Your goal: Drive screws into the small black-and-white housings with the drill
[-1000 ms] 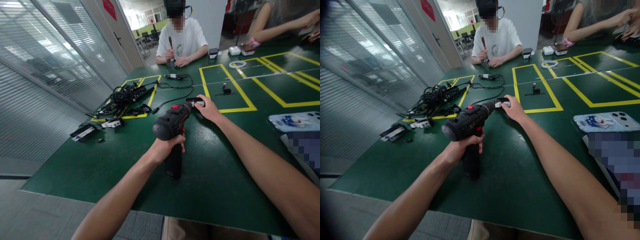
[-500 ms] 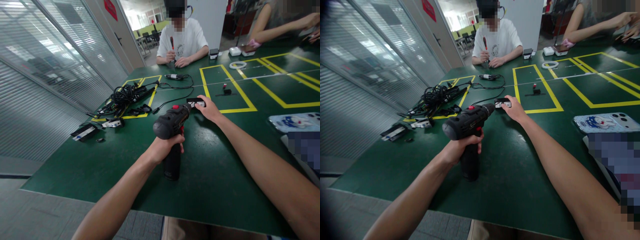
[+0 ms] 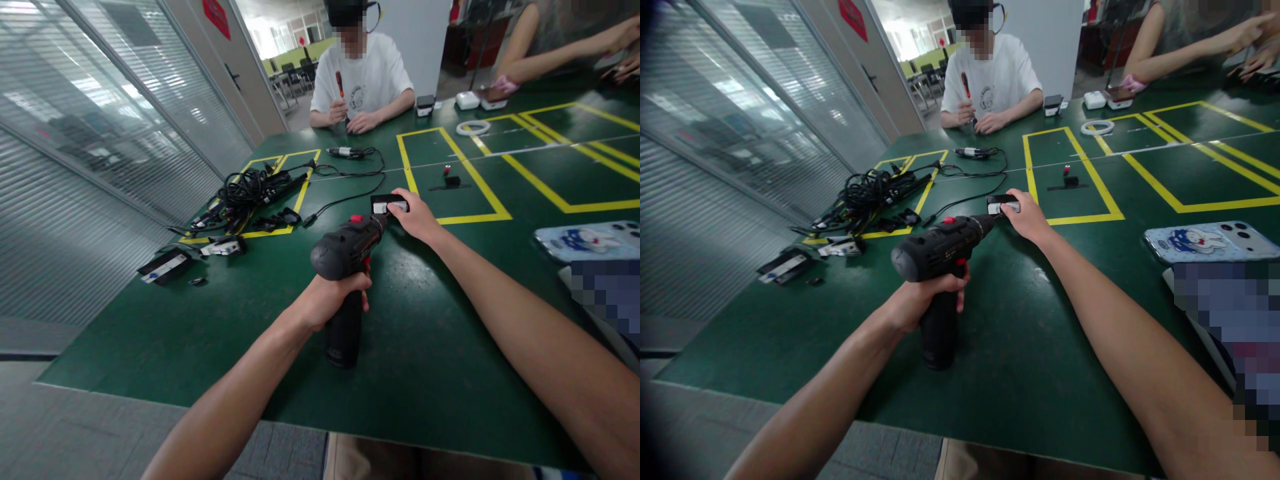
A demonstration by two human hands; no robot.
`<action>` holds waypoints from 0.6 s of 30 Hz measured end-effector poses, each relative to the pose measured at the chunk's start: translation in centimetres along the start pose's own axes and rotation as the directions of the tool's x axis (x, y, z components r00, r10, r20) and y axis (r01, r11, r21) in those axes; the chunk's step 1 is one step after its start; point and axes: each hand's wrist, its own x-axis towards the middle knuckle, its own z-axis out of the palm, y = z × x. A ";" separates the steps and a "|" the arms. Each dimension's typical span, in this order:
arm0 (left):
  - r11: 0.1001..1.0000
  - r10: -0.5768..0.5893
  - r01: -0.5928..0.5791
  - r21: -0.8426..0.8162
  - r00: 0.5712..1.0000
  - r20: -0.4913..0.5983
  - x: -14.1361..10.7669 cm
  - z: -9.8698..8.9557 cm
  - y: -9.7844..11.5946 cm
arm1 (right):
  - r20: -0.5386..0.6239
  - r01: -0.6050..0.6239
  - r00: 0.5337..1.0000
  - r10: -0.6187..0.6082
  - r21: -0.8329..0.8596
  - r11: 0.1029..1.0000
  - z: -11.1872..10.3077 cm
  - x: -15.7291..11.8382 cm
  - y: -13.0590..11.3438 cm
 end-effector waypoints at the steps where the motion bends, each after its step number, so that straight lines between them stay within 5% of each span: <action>1: 1.000 -0.001 0.001 0.001 1.000 0.000 0.0 0.0 0.0 | 0.002 -0.002 1.000 0.002 0.001 1.000 0.0 0.0 0.0; 18: 1.000 -0.004 0.004 0.002 1.000 -0.002 -0.1 -0.1 -0.2 | 0.005 -0.001 1.000 0.001 0.015 1.000 -0.1 0.1 -0.2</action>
